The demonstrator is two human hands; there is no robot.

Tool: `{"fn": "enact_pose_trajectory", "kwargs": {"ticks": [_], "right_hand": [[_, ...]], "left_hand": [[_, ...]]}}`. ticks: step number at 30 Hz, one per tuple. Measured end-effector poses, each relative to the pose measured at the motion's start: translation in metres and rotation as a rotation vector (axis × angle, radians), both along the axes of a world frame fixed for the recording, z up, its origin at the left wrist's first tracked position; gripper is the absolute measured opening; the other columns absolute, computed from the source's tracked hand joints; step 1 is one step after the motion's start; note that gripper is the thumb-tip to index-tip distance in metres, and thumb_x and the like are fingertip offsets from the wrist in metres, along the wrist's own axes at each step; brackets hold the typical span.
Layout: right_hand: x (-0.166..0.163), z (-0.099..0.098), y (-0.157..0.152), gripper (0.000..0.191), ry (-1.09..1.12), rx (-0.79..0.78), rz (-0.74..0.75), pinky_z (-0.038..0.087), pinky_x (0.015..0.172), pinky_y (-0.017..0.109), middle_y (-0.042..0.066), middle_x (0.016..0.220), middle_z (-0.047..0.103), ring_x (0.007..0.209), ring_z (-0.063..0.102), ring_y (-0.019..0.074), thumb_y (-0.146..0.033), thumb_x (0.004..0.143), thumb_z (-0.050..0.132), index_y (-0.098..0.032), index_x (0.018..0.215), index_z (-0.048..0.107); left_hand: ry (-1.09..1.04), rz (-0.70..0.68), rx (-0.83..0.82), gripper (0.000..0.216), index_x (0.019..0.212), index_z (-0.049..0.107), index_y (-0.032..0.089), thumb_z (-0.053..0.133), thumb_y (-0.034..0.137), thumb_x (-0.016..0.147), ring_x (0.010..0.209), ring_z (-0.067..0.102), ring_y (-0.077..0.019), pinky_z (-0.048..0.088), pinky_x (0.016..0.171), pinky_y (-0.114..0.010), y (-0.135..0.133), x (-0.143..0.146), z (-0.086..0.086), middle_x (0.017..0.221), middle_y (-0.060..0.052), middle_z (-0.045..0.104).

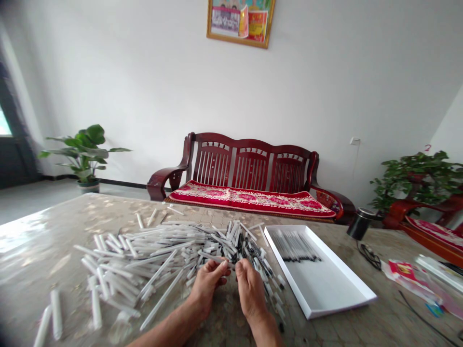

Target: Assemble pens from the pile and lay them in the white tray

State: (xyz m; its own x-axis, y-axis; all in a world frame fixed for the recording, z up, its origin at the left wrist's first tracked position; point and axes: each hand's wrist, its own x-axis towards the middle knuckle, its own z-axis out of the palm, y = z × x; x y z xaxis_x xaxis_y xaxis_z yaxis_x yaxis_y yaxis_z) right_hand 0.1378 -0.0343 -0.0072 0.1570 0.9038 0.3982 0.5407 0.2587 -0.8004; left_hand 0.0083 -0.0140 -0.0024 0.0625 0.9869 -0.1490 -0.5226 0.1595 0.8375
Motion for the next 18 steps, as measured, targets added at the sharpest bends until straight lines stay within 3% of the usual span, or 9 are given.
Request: {"fn": "enact_pose_trajectory", "kwargs": {"ticks": [7, 11, 18], "right_hand": [[0.0004, -0.0007, -0.0001, 0.047, 0.030, 0.012, -0.022, 0.039, 0.053, 0.027, 0.000, 0.059, 0.059, 0.056, 0.054, 0.0172, -0.054, 0.095, 0.037, -0.023, 0.066, 0.056], [-0.0001, -0.0011, 0.0002, 0.039, 0.014, 0.008, 0.011, 0.040, 0.053, 0.026, -0.002, 0.061, 0.059, 0.058, 0.054, 0.0162, -0.055, 0.092, 0.044, -0.023, 0.072, 0.056], [0.0006, 0.0010, 0.0032, 0.048, 0.185, -0.068, 0.006, 0.043, 0.050, 0.030, 0.001, 0.058, 0.057, 0.054, 0.054, 0.0193, -0.063, 0.089, 0.039, -0.025, 0.064, 0.054]], "left_hand": [[0.010, -0.023, 0.016, 0.049, 0.070, 0.068, 0.015, 0.089, 0.051, 0.043, 0.061, 0.061, -0.0165, 0.042, 0.055, -0.025, 0.0009, 0.0014, -0.0028, 0.061, -0.002, 0.065], [0.018, -0.008, 0.012, 0.048, 0.069, 0.068, 0.015, 0.089, 0.050, 0.044, 0.060, 0.061, -0.0163, 0.043, 0.054, -0.024, 0.0001, 0.0013, -0.0015, 0.062, -0.003, 0.066], [0.035, -0.014, 0.114, 0.043, 0.066, 0.068, 0.015, 0.089, 0.047, 0.045, 0.055, 0.059, -0.0156, 0.041, 0.047, -0.023, -0.0028, 0.0056, -0.0004, 0.056, -0.002, 0.064]]}}
